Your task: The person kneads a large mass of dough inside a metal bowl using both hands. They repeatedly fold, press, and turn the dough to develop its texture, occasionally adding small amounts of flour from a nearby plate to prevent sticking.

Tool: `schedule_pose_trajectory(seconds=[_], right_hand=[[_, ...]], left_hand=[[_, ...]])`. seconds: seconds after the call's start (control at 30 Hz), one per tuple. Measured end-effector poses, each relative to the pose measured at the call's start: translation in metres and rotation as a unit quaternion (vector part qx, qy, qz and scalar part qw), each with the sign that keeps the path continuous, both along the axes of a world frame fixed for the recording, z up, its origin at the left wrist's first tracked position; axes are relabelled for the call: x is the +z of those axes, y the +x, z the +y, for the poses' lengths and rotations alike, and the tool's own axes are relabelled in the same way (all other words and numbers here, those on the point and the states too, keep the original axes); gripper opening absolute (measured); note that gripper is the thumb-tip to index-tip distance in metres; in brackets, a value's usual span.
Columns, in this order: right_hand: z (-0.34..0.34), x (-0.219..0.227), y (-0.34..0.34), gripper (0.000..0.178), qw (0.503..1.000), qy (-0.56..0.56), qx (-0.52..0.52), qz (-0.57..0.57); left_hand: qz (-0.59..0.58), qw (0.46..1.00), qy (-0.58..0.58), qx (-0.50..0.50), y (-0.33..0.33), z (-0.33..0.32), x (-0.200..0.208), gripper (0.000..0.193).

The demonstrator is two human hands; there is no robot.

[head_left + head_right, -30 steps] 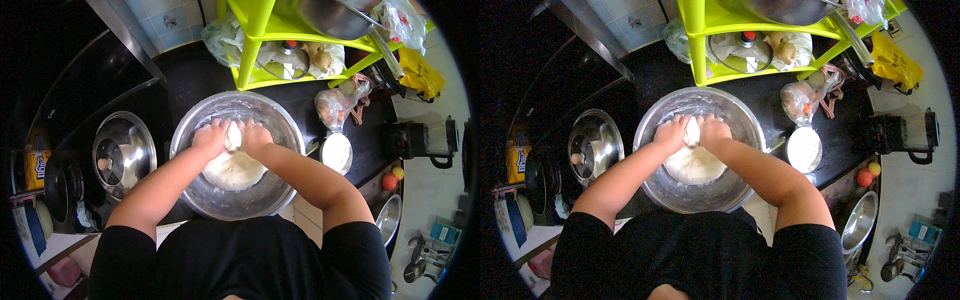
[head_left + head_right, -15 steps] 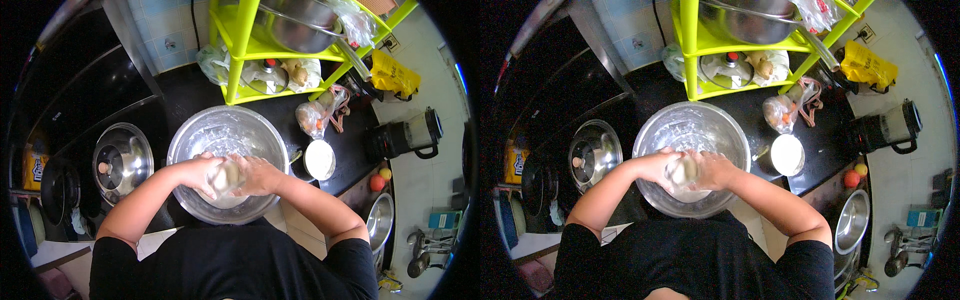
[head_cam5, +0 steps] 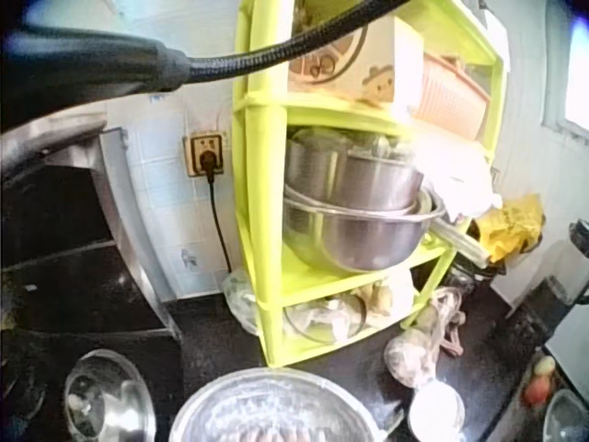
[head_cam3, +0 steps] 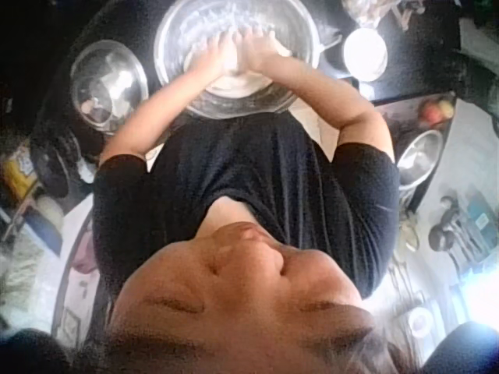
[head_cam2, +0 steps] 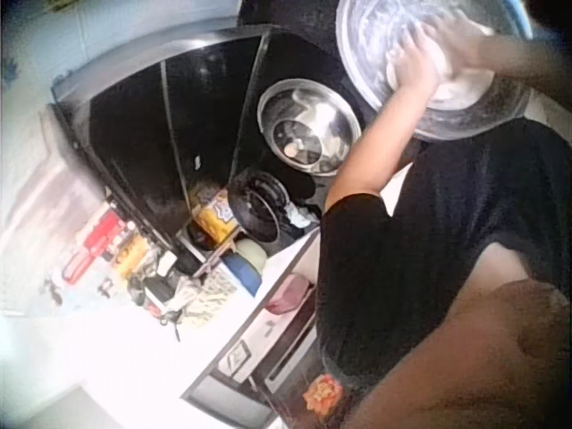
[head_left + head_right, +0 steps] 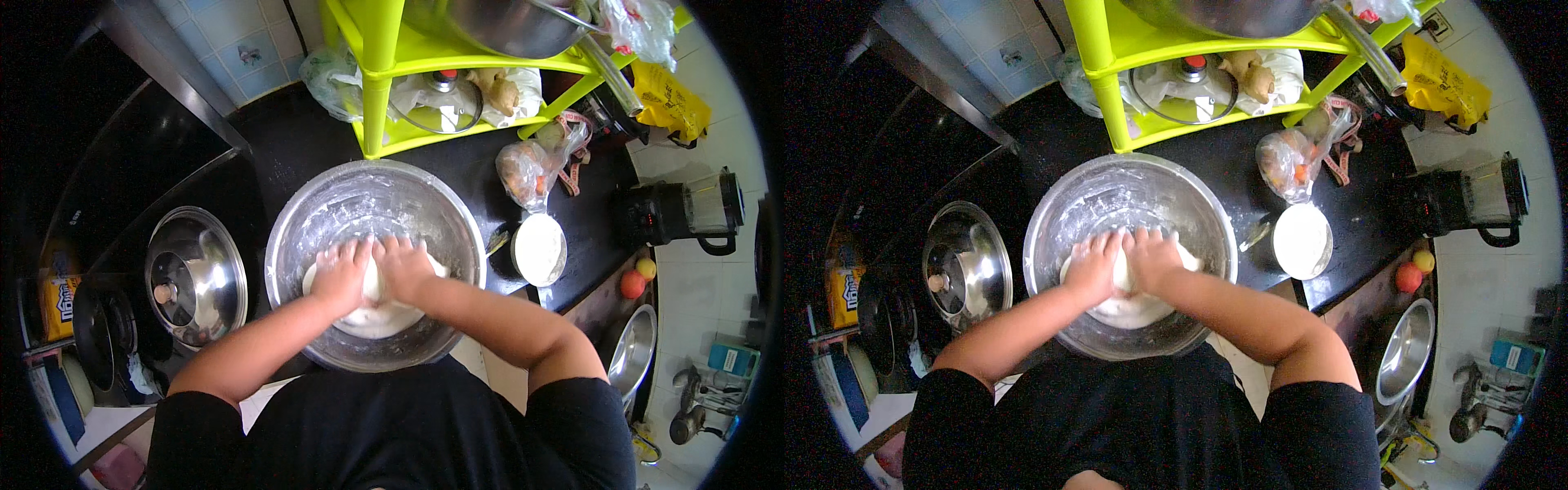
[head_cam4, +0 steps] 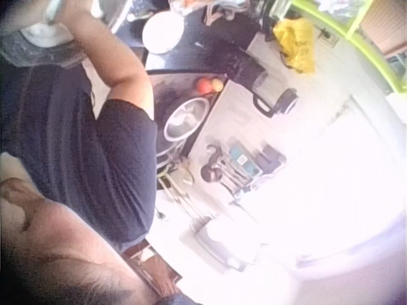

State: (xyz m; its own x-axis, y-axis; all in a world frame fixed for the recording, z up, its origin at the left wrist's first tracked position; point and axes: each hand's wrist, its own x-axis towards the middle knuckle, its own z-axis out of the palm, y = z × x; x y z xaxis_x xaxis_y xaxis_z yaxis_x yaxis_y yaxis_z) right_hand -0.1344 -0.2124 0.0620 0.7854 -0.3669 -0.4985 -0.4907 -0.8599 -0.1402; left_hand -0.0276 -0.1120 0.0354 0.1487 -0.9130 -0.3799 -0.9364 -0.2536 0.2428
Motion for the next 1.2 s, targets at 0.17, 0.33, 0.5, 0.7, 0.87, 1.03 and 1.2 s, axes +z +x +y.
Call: schedule_pose_trajectory(seconds=[0.17, 0.33, 0.5, 0.7, 0.87, 1.03, 1.2], right_hand=[[-0.04, -0.025, 0.04, 0.063, 0.998, -0.006, 0.027, 0.056], [-0.057, -0.04, 0.059, 0.053, 1.0, -0.005, -0.025, 0.014], [-0.039, -0.018, 0.013, 0.063, 0.997, 0.024, -0.035, -0.069], [0.012, 0.067, -0.047, 0.094, 0.995, 0.099, 0.011, 0.01], [0.059, 0.016, -0.053, 0.09, 0.996, -0.07, 0.035, 0.054], [0.036, -0.016, -0.032, 0.072, 0.991, -0.115, 0.07, -0.027], [-0.028, -0.022, 0.02, 0.037, 0.998, -0.05, 0.013, -0.032]], left_hand=[[0.022, 0.998, -0.016, 0.05, 0.02, -0.041, 0.005, 0.098], [0.026, 0.994, -0.043, 0.095, 0.033, -0.054, -0.003, 0.081], [0.102, 0.991, -0.027, 0.078, 0.034, -0.031, 0.014, 0.091], [0.049, 0.996, 0.053, -0.048, 0.001, 0.034, 0.085, 0.112], [-0.013, 0.999, 0.024, -0.038, -0.027, 0.051, 0.035, 0.111], [-0.11, 0.986, -0.118, -0.044, -0.004, 0.041, -0.017, 0.09], [-0.039, 0.999, -0.018, 0.019, 0.041, -0.026, -0.002, 0.073]])
